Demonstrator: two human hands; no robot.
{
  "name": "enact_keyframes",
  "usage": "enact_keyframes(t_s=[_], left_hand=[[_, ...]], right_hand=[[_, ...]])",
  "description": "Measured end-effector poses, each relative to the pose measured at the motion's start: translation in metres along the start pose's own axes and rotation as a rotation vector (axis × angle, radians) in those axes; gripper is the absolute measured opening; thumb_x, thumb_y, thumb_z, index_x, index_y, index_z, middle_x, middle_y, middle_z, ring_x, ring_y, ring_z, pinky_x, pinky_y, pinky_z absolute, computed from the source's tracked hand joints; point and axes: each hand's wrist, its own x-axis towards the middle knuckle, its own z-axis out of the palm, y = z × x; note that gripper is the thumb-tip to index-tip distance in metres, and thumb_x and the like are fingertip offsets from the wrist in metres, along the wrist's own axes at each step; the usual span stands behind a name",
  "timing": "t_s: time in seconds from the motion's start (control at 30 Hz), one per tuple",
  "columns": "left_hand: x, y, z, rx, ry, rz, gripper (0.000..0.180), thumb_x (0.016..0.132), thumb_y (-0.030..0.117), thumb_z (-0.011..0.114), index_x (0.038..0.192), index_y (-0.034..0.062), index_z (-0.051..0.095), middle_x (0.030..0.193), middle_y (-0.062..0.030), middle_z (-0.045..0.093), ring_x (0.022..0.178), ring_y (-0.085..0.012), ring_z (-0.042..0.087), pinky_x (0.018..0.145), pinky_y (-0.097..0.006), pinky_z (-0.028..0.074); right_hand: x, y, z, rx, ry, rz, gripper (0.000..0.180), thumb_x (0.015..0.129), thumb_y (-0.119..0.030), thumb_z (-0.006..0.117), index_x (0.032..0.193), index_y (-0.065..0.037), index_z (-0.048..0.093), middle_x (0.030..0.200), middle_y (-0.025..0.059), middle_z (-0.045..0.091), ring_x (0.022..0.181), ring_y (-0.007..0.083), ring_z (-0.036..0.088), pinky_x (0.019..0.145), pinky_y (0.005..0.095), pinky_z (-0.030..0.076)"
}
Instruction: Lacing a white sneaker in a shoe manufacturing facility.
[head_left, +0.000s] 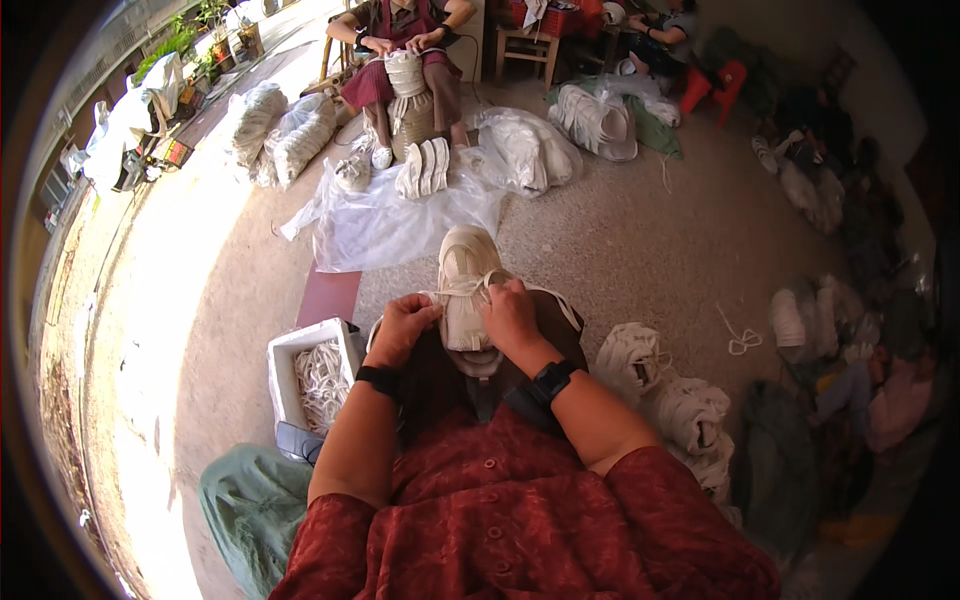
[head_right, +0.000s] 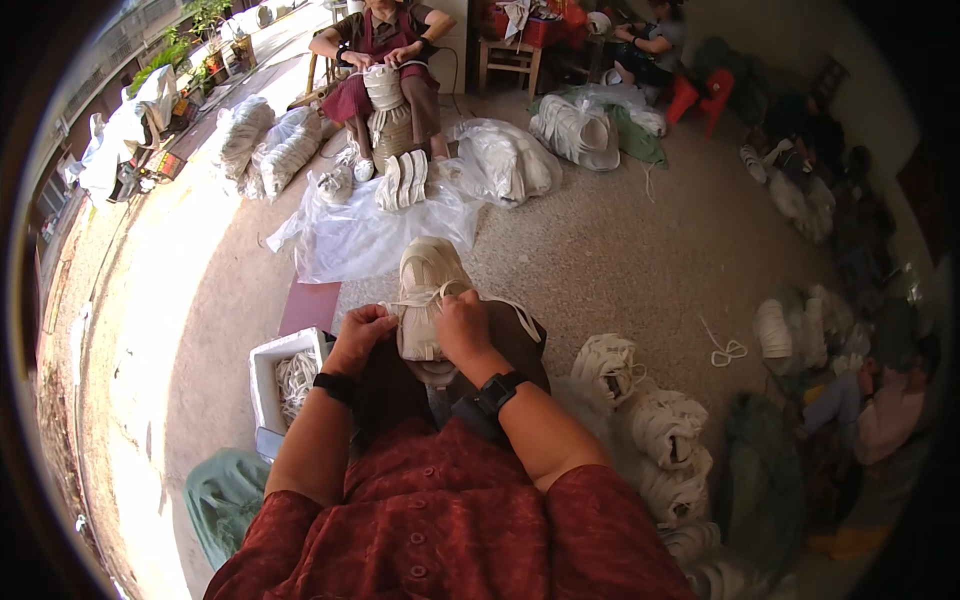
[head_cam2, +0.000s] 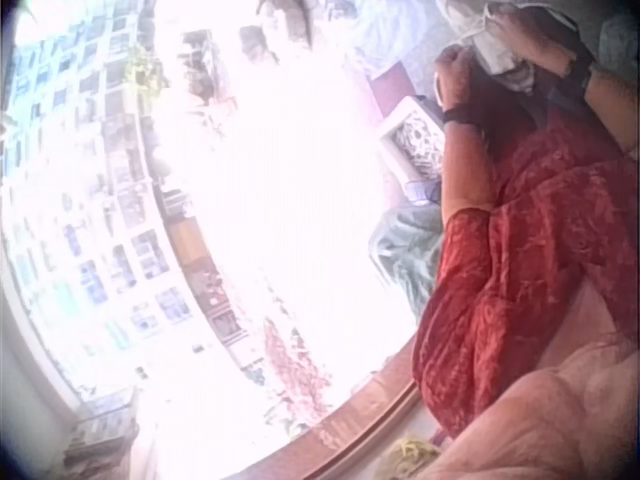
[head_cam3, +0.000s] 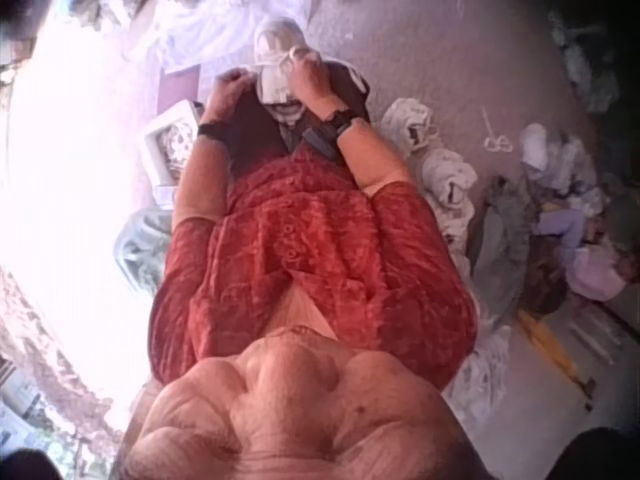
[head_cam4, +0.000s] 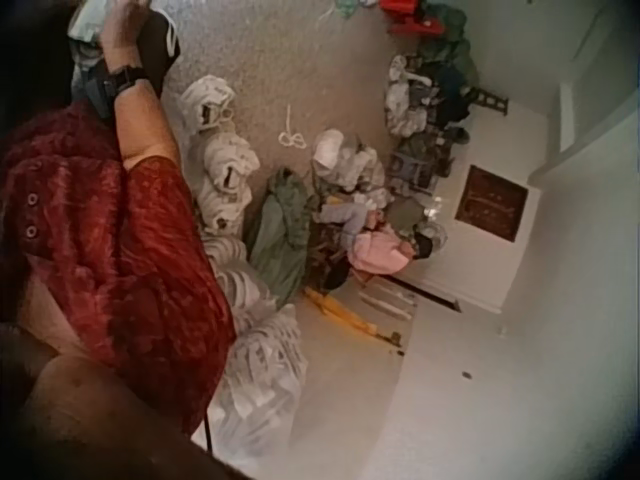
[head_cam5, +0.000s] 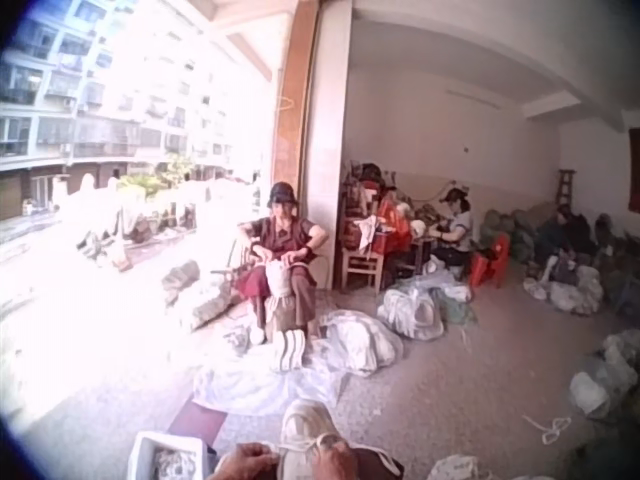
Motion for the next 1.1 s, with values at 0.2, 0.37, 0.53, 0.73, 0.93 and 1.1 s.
enact_keyframes(t_s=[0.2, 0.37, 0.53, 0.73, 0.93, 1.1], left_hand=[[0.005, -0.002, 0.002, 0.007, -0.026, -0.016, 0.01, 0.08, 0.011, 0.064, 0.073, 0.0061, 0.058, 0.066, 0.0039, 0.055, 0.058, -0.0038, 0.047, 0.055, -0.018, 0.038], [0.001, 0.004, 0.004, -0.085, -0.018, -0.009, 0.011, 0.082, 0.01, 0.061, 0.073, 0.0056, 0.057, 0.065, 0.0032, 0.055, 0.058, -0.0044, 0.047, 0.055, -0.018, 0.038], [0.008, -0.004, 0.005, -0.193, -0.022, 0.055, 0.011, 0.083, 0.009, 0.059, 0.073, 0.0051, 0.057, 0.063, 0.0013, 0.054, 0.055, -0.0053, 0.046, 0.052, -0.019, 0.037], [0.018, -0.013, 0.012, -0.209, 0.119, 0.053, 0.012, 0.082, 0.008, 0.059, 0.071, 0.0044, 0.057, 0.061, 0.0011, 0.054, 0.052, -0.0054, 0.046, 0.048, -0.019, 0.036], [0.029, -0.026, 0.012, 0.003, 0.22, 0.076, 0.013, 0.078, 0.01, 0.061, 0.069, 0.0015, 0.058, 0.059, -0.001, 0.055, 0.053, -0.0062, 0.047, 0.047, -0.023, 0.039], [0.022, -0.014, 0.021, 0.558, 0.325, 0.265, 0.019, 0.072, 0.018, 0.067, 0.071, 0.0, 0.061, 0.063, -0.0152, 0.061, 0.057, -0.0252, 0.06, 0.057, -0.035, 0.047]], right_hand=[[0.002, 0.009, 0.01, 0.052, 0.051, 0.024, 0.007, 0.064, 0.001, 0.052, 0.07, 0.001, 0.056, 0.073, 0.0189, 0.058, 0.073, 0.0346, 0.056, 0.069, 0.042, 0.047], [0.008, 0.017, -0.01, 0.155, 0.014, -0.105, 0.007, 0.065, -0.001, 0.053, 0.071, -0.001, 0.056, 0.074, 0.019, 0.057, 0.071, 0.035, 0.057, 0.065, 0.0413, 0.048], [0.038, 0.015, -0.025, -0.214, -0.38, -0.481, 0.001, 0.07, -0.004, 0.052, 0.071, -0.004, 0.051, 0.074, 0.0154, 0.052, 0.066, 0.0322, 0.056, 0.058, 0.0389, 0.047], [0.023, -0.01, -0.04, 0.258, -0.331, -0.607, 0.007, 0.076, -0.007, 0.051, 0.072, -0.002, 0.054, 0.073, 0.0142, 0.053, 0.073, 0.0307, 0.057, 0.062, 0.0359, 0.048], [0.022, -0.019, -0.02, 0.42, -0.221, -0.409, 0.01, 0.078, -0.004, 0.05, 0.079, 0.0, 0.058, 0.077, 0.016, 0.056, 0.076, 0.0315, 0.057, 0.068, 0.0371, 0.047], [0.025, -0.011, 0.001, 0.374, -0.212, -0.298, 0.013, 0.077, -0.005, 0.049, 0.081, 0.0, 0.06, 0.081, 0.0178, 0.058, 0.078, 0.0329, 0.057, 0.071, 0.0388, 0.046]])
